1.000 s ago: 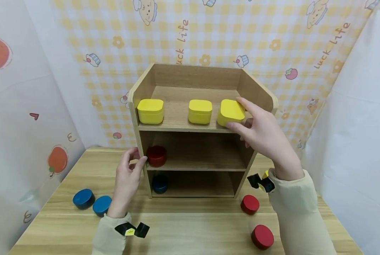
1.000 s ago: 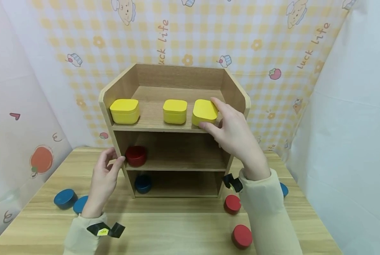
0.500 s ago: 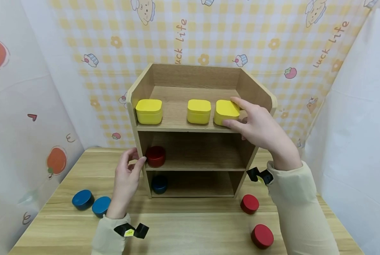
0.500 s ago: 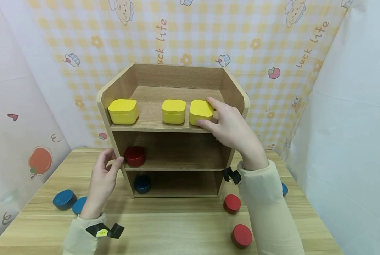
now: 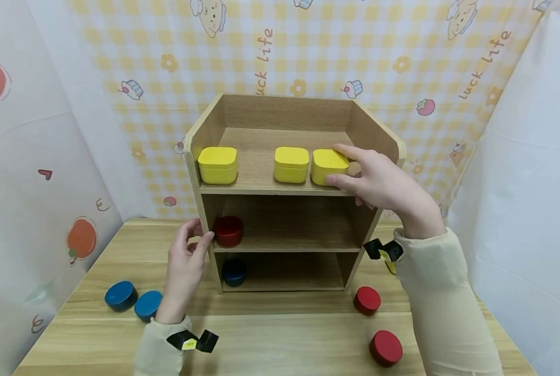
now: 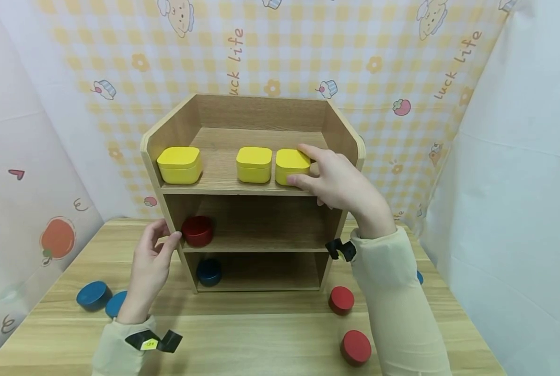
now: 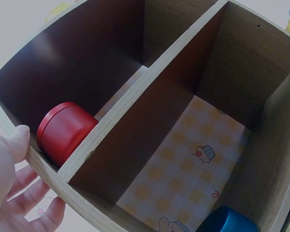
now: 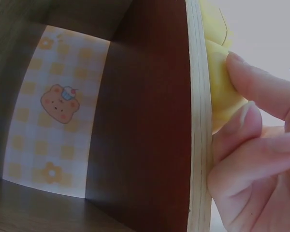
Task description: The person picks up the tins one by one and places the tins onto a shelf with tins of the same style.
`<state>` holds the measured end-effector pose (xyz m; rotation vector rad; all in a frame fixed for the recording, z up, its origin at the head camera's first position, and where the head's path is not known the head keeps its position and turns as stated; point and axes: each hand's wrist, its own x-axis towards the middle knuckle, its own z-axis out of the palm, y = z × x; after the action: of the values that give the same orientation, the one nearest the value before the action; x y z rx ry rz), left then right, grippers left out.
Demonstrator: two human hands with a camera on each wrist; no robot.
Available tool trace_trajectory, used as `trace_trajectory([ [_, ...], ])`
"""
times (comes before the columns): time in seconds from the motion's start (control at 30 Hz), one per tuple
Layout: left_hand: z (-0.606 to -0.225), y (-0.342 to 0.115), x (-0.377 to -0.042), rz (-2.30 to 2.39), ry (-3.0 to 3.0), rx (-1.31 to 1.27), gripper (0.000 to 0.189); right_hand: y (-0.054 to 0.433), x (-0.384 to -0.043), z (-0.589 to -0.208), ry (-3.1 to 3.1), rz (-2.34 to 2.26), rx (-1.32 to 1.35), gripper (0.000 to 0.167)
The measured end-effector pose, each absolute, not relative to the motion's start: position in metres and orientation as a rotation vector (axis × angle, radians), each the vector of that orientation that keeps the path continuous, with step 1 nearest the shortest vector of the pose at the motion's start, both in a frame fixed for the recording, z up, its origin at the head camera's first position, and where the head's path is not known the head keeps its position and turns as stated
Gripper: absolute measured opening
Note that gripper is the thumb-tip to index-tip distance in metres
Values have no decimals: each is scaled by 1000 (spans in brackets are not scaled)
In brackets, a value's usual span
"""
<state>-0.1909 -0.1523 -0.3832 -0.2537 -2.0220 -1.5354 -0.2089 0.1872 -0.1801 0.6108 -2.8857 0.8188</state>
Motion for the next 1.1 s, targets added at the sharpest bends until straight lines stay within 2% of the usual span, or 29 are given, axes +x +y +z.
trace_trajectory([
  [1.1,-383,-153,-190,-1525,-2046,-242,33,188,-212,-176,-2931,898,625,71],
])
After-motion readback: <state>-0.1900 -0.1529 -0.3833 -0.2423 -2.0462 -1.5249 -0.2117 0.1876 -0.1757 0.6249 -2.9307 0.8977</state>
